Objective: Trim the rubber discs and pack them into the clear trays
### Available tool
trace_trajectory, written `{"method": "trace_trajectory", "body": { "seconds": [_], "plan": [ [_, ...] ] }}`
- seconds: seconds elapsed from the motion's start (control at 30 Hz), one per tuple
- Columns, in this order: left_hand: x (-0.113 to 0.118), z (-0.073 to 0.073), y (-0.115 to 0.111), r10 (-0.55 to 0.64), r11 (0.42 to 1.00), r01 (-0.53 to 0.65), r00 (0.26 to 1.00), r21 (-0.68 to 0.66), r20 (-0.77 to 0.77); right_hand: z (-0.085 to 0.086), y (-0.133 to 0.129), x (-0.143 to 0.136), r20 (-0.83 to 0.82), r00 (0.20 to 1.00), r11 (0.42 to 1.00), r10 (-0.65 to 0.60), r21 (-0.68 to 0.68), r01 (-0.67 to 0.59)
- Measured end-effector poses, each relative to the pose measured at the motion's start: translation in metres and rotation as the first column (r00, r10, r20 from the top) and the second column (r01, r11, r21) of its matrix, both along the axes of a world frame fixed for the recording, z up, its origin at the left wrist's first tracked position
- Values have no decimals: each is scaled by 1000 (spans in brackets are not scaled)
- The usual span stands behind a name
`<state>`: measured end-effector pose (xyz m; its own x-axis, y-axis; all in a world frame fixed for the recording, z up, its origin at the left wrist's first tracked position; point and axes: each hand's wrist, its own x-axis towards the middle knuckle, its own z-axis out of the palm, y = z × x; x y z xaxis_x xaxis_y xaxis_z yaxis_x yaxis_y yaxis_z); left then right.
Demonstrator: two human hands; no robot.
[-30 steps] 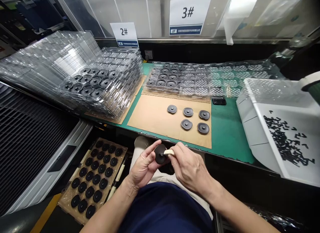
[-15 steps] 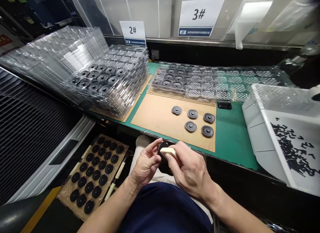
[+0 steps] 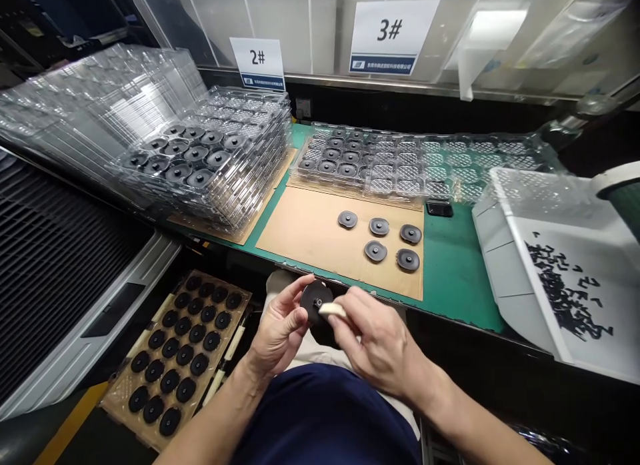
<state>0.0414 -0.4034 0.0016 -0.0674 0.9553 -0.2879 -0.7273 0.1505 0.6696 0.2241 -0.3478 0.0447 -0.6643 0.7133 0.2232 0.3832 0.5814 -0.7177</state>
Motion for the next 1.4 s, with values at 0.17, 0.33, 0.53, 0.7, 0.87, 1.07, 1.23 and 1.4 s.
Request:
{"method": "trace_trajectory", "body": {
  "seconds": [0.17, 0.33, 0.53, 0.7, 0.87, 1.07, 1.23, 1.4],
  "plan": [
    [0, -2, -1, -32, 999, 33, 999, -37, 20, -4, 3, 7, 26, 999, 999, 35, -10, -34],
    [2, -3, 0, -64, 997, 65, 998, -44, 17, -5, 4, 12, 89, 996, 999, -7, 40, 3],
    [5, -2, 2, -55, 997, 55, 998, -57, 8, -6, 3, 14, 183, 983, 996, 4, 88, -21],
    [7, -3, 0, -124, 988, 128, 991, -83, 50, -5, 5, 11, 230, 971, 981, -62, 193, 16],
    [6, -4, -3, -197, 974, 208, 974, -95, 111, 0, 4, 10, 226, 974, 963, -13, 264, -49],
    [4, -16, -4, -300, 939, 320, 941, -127, 156, 4, 6, 10, 266, 962, 933, 67, 325, -155],
    [9, -23, -7, -338, 899, 395, 901, -188, 273, 7, 11, 5, 339, 918, 865, 206, 375, -333],
    [12, -9, -1, -155, 982, 173, 967, -76, 203, 4, 7, -2, 151, 988, 930, 21, 359, -74]
  ]
}}
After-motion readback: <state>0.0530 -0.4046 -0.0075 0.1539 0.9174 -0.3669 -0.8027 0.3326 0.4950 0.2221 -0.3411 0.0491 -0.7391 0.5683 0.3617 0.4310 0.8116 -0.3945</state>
